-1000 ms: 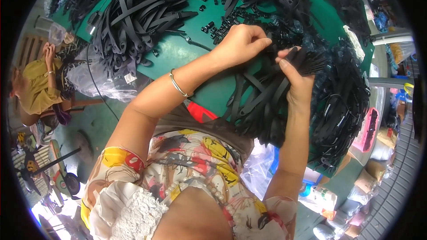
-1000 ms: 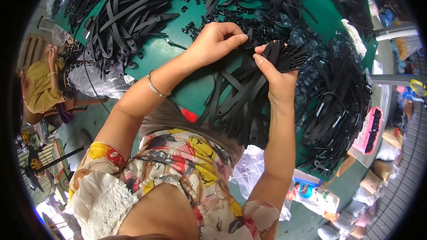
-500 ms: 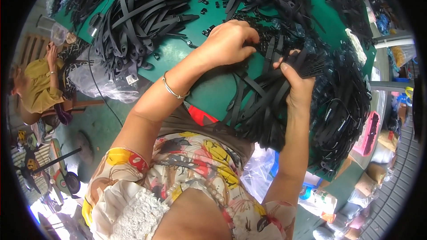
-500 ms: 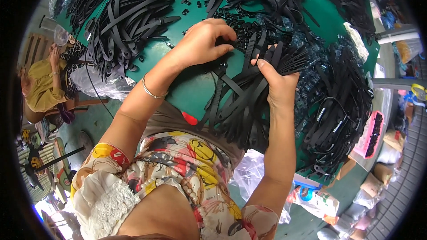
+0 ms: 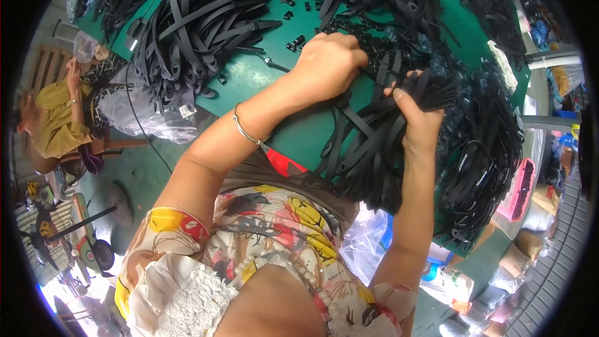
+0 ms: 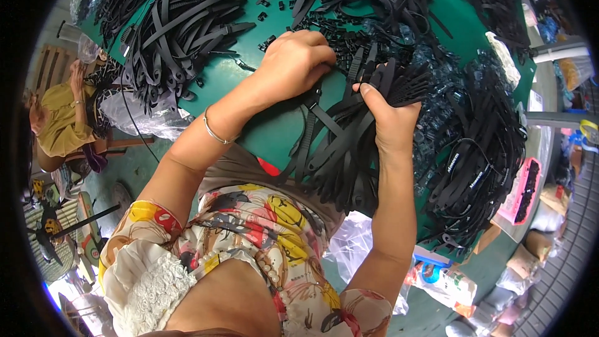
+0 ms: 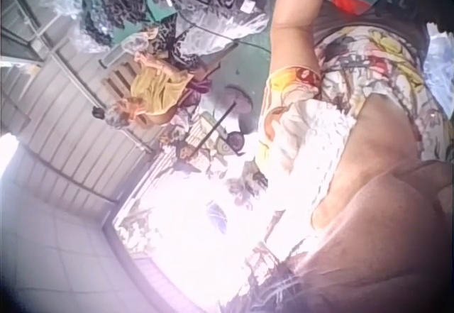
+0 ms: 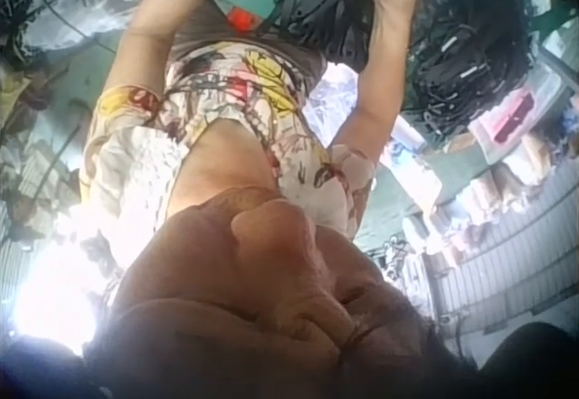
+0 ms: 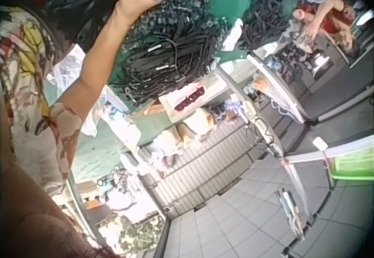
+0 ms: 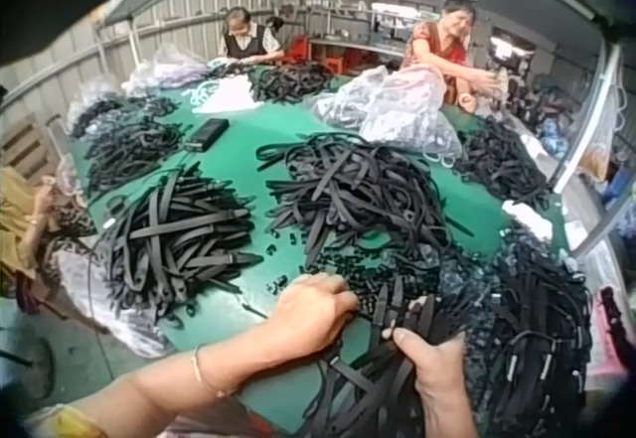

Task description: The person assembles small black plastic components by hand at a factory workbench.

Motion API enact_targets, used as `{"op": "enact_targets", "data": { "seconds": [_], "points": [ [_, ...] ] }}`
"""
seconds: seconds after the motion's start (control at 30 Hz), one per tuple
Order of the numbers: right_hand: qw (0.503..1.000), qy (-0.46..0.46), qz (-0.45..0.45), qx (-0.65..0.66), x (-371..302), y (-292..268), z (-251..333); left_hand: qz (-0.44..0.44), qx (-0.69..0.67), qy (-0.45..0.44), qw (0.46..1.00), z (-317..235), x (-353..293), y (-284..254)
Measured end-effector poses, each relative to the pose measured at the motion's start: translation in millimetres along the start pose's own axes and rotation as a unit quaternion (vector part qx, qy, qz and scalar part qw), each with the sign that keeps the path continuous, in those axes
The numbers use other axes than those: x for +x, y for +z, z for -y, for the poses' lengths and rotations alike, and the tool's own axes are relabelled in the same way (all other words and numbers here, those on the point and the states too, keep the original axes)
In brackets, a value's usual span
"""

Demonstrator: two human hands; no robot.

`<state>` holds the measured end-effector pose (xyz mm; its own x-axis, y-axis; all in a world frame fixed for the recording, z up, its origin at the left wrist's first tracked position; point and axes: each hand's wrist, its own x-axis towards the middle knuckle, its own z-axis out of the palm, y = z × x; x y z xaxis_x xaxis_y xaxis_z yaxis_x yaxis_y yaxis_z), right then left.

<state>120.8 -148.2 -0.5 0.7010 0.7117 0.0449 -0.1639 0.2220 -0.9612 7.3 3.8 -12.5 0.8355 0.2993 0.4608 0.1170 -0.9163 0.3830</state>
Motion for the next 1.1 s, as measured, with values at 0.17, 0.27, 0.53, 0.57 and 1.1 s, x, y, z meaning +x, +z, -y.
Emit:
{"op": "enact_targets", "data": {
  "seconds": [0.17, 0.27, 0.53, 0.57, 1.1],
  "points": [
    [1.0, 0.015, 0.013, -0.014, 0.6, -4.8, -1.5, 0.051, -0.421, -0.203, 0.883, 2.8, 6.4, -7.3],
    [0.999, -0.009, 0.026, -0.027, 0.6, -3.4, -0.2, 0.102, -0.679, -0.279, 0.671, 1.8, 8.1, -9.9],
    [0.997, -0.036, 0.032, -0.057, -0.8, 3.3, 2.8, 0.11, -0.794, -0.301, 0.517, 0.3, 9.0, -1.9],
    [0.997, -0.035, 0.032, -0.057, -0.9, 3.2, 2.8, 0.11, -0.794, -0.301, 0.517, 1.4, 8.5, -0.2],
    [0.988, -0.054, 0.047, -0.138, 0.4, 1.8, -2.6, 0.073, -0.667, -0.269, 0.691, -9.1, 6.6, -6.3]
  ]
}}
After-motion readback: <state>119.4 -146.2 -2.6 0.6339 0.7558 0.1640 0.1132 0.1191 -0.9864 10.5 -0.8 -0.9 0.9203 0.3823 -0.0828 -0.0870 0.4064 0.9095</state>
